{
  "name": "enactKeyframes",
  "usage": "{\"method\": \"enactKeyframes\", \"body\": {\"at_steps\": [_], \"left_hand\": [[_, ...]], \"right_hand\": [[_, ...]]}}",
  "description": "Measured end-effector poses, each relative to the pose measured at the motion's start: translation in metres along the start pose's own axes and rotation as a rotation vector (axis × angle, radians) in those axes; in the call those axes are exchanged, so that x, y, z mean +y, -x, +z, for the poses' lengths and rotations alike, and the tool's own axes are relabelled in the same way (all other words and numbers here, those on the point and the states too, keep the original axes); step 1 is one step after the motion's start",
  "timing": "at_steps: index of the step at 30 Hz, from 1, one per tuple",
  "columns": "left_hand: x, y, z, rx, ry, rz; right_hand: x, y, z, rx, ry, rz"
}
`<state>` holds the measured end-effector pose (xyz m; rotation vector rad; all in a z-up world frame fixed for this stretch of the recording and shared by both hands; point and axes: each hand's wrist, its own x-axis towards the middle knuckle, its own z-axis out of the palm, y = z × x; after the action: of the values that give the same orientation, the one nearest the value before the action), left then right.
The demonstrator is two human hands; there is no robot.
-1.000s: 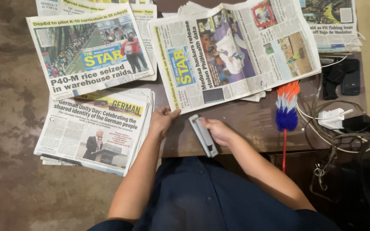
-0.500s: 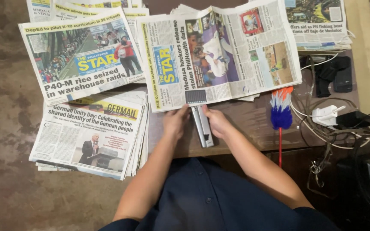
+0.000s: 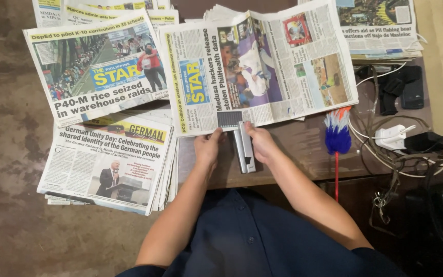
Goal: Sorting, dusting, and organizing stacks of newspapers in a storage or archive area.
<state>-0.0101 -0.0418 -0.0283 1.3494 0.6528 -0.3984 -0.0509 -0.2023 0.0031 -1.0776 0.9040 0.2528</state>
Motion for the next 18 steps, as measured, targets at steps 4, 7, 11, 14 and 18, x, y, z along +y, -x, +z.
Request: {"method": "enactKeyframes", "body": {"at_steps": [4, 7, 11, 14, 18], "left_hand": [[0.004, 0.0, -0.002, 0.005, 0.007, 0.035], [0.006, 0.003, -0.002, 0.003, 0.032, 0.029], [0.004, 0.002, -0.001, -0.034, 0.102, -0.002], [0.001, 0.004, 0.005, 0.005, 0.203, -0.02], [0.005, 0.03, 0.031, -0.172, 0.139, -0.091]], "right_hand": [[0.008, -0.006, -0.015, 0.033, -0.02, -0.02], [0.009, -0.008, -0.022, 0.038, -0.006, -0.027], [0.016, -0.017, -0.027, 0.038, -0.003, -0.036], [0.02, -0.02, -0.025, 0.036, 0.01, -0.046], [0.006, 0.008, -0.007, 0.045, 0.05, -0.081]]}}
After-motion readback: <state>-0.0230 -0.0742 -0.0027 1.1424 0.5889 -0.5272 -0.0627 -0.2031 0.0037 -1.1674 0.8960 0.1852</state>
